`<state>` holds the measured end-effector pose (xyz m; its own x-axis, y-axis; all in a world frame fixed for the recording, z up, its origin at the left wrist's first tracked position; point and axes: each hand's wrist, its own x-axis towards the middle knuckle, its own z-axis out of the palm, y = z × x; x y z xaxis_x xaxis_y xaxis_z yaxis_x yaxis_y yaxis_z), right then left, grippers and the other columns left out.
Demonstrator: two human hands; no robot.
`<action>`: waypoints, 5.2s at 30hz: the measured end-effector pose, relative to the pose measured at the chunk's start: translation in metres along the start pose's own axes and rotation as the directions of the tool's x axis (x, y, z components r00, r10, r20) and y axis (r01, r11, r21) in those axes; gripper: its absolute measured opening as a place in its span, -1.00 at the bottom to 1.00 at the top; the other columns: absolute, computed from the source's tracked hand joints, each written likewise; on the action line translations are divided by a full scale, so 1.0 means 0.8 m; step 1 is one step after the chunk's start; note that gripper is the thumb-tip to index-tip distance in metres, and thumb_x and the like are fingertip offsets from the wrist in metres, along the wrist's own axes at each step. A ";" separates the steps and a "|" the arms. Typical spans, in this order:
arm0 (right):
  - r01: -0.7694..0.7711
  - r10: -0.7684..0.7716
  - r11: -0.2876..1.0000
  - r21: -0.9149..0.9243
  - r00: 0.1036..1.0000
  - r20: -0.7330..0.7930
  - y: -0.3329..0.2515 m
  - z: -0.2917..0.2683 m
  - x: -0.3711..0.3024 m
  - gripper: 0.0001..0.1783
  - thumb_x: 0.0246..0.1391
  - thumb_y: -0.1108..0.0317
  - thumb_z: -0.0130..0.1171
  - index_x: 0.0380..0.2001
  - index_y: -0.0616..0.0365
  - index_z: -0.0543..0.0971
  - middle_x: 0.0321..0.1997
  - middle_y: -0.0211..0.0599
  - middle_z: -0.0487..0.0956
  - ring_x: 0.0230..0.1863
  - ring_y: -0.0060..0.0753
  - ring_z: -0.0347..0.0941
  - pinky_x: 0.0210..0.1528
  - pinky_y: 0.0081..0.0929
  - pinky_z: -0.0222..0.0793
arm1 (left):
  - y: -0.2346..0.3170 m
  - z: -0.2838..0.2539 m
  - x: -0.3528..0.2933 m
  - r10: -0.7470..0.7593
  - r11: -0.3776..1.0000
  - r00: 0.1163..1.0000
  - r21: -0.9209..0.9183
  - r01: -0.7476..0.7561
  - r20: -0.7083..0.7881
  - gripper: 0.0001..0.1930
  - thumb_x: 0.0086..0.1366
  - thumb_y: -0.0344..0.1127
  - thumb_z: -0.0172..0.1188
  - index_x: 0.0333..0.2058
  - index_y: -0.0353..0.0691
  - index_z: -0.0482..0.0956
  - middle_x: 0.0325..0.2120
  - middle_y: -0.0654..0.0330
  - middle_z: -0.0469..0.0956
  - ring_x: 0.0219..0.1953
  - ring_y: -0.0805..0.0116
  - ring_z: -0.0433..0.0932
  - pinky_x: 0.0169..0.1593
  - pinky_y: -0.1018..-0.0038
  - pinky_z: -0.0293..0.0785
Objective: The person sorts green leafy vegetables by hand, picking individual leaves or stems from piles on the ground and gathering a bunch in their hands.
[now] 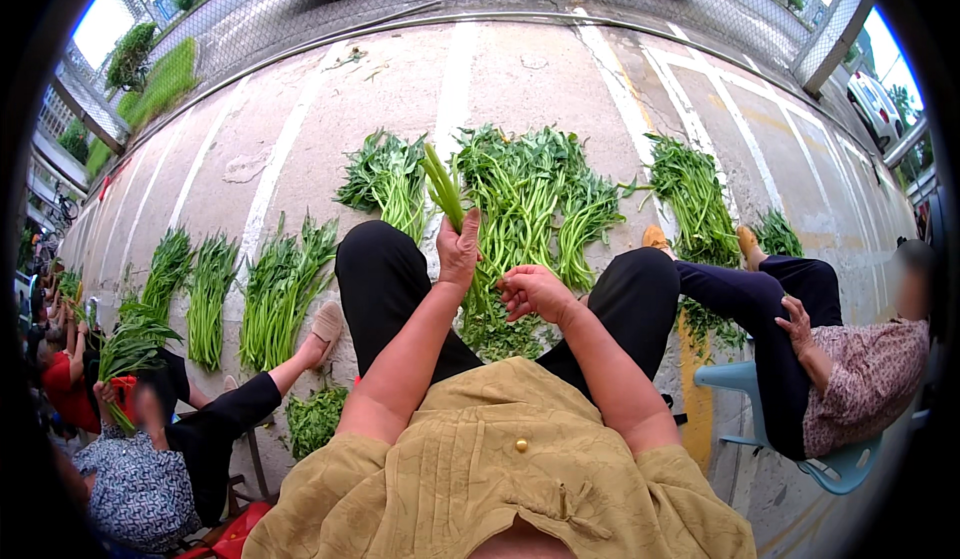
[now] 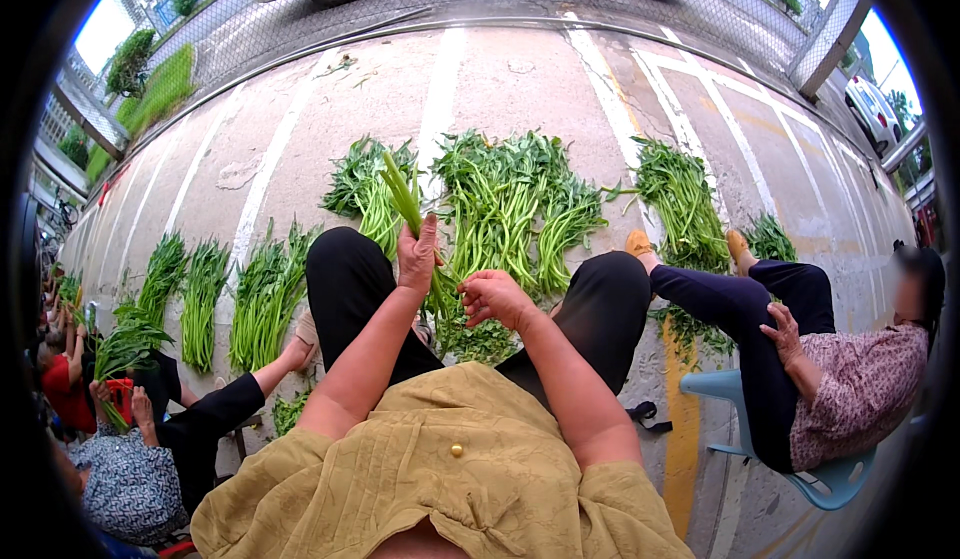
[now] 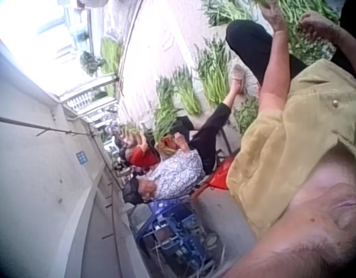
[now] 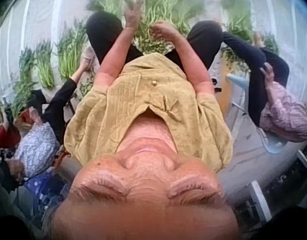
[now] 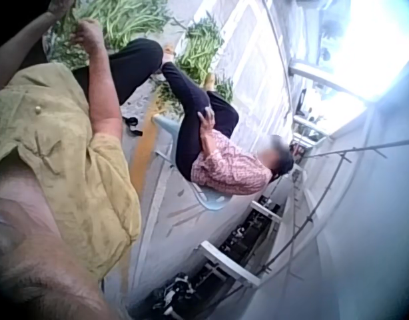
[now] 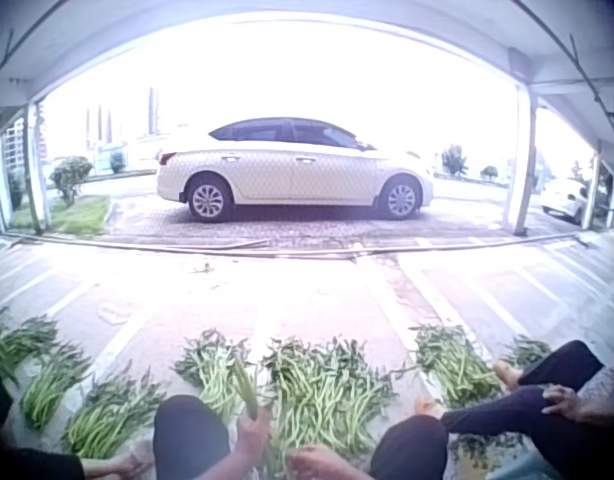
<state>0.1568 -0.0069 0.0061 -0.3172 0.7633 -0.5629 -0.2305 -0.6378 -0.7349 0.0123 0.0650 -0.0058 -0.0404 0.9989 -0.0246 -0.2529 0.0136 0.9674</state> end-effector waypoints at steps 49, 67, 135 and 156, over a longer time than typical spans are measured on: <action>0.541 -0.747 0.587 -0.602 0.649 -0.145 0.000 0.007 0.002 -0.80 -0.16 0.32 0.22 -0.58 0.26 0.51 -0.49 -0.35 0.46 -0.52 -0.58 0.37 -0.47 -0.61 0.31 | 0.003 -0.001 0.005 -0.081 0.960 0.995 -0.274 0.063 -0.057 -0.59 0.13 0.06 0.10 -0.44 -0.19 0.25 -0.73 0.32 0.25 -0.85 0.50 0.26 -0.78 0.58 0.22; 0.508 -0.725 0.508 -0.696 0.689 -0.027 0.017 -0.001 0.017 -0.87 -0.09 0.41 0.12 -0.50 0.28 0.52 -0.57 -0.41 0.48 -0.56 -0.68 0.36 -0.53 -0.66 0.31 | -0.008 0.005 0.001 -0.063 0.986 0.998 -0.152 0.064 0.010 -0.56 0.11 0.10 0.11 -0.43 -0.19 0.29 -0.75 0.35 0.25 -0.83 0.56 0.23 -0.78 0.62 0.18; 0.479 -0.555 0.821 -0.311 0.799 -0.233 0.009 -0.015 0.016 -0.81 -0.01 0.33 0.12 -0.58 0.20 0.46 -0.68 -0.55 0.41 -0.66 -0.78 0.23 -0.61 -0.74 0.12 | 0.002 -0.001 -0.002 -0.140 0.957 0.990 -0.254 0.140 0.019 -0.54 0.14 0.11 0.05 -0.42 -0.24 0.26 -0.74 0.30 0.27 -0.81 0.51 0.31 -0.73 0.59 0.31; 0.446 -0.552 0.720 -0.532 0.832 -0.050 0.018 0.006 0.008 -0.87 -0.06 0.39 0.14 -0.48 0.25 0.52 -0.57 -0.50 0.46 -0.58 -0.74 0.30 -0.53 -0.70 0.25 | -0.024 0.008 -0.008 -0.261 0.930 0.958 -0.233 0.283 0.122 -0.66 0.12 -0.06 0.16 -0.43 -0.18 0.29 -0.79 0.30 0.24 -0.80 0.45 0.27 -0.71 0.51 0.30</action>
<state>0.1469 -0.0114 -0.0061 -0.0912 0.9925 -0.0814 0.1824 -0.0637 -0.9812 0.0238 0.0585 -0.0224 0.1449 0.9585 -0.2456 -0.4718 0.2851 0.8343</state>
